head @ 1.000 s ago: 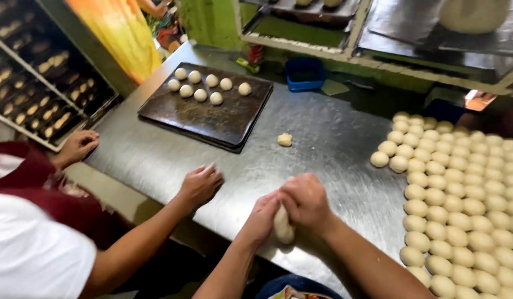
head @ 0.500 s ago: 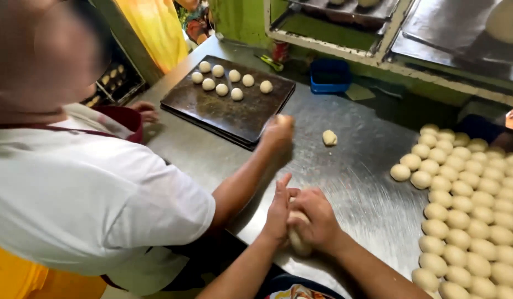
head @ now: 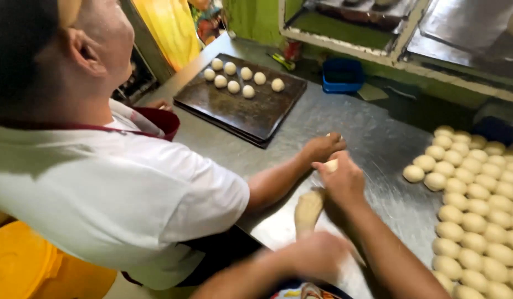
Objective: Shaping dough into small balls and arranging them on baking trays in a bakery.
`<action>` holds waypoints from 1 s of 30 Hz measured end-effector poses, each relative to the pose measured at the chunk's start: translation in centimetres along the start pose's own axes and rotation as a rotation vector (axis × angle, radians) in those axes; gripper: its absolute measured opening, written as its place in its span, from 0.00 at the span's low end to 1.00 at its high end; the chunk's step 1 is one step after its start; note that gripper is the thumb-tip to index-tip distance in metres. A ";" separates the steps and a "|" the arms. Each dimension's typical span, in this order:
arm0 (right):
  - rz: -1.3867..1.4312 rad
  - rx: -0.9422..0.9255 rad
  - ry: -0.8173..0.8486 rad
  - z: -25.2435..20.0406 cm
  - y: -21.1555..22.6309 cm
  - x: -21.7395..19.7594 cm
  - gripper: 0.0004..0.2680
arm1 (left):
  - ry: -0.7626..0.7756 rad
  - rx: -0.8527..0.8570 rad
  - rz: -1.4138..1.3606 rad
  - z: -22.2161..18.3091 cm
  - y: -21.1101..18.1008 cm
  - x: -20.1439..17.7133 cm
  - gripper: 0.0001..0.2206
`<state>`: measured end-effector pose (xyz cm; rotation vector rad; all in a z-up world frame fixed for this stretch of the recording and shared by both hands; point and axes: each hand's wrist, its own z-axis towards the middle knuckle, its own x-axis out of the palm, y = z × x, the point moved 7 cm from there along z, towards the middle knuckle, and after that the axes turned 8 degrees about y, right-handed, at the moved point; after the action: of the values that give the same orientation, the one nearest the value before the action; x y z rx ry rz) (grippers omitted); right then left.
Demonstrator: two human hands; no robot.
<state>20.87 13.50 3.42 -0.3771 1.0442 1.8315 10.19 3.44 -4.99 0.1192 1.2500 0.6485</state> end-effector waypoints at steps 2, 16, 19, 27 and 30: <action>-0.021 0.105 0.157 0.0 -2.9 1.3 0.26 | 0.254 -0.213 -1.674 -0.3 -2.0 -12.5 0.13; 0.427 -0.040 0.203 -3.5 10.0 -3.9 0.15 | -0.170 -1.004 -1.941 -4.1 8.8 -0.8 0.20; 0.278 -0.205 0.168 -3.4 8.1 -2.3 0.13 | -0.021 -0.905 -1.638 -2.9 10.0 0.2 0.20; 0.043 0.087 0.418 0.1 -0.4 1.8 0.32 | 0.234 -0.225 -1.620 -0.5 0.8 -8.4 0.12; 0.303 0.016 0.182 -3.2 5.0 -3.4 0.10 | 0.057 -0.693 -1.864 -2.8 7.4 -3.0 0.14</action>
<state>17.67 8.11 6.17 -0.3981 1.2970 2.0844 4.31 7.21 -0.23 -1.4776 0.6520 -0.6049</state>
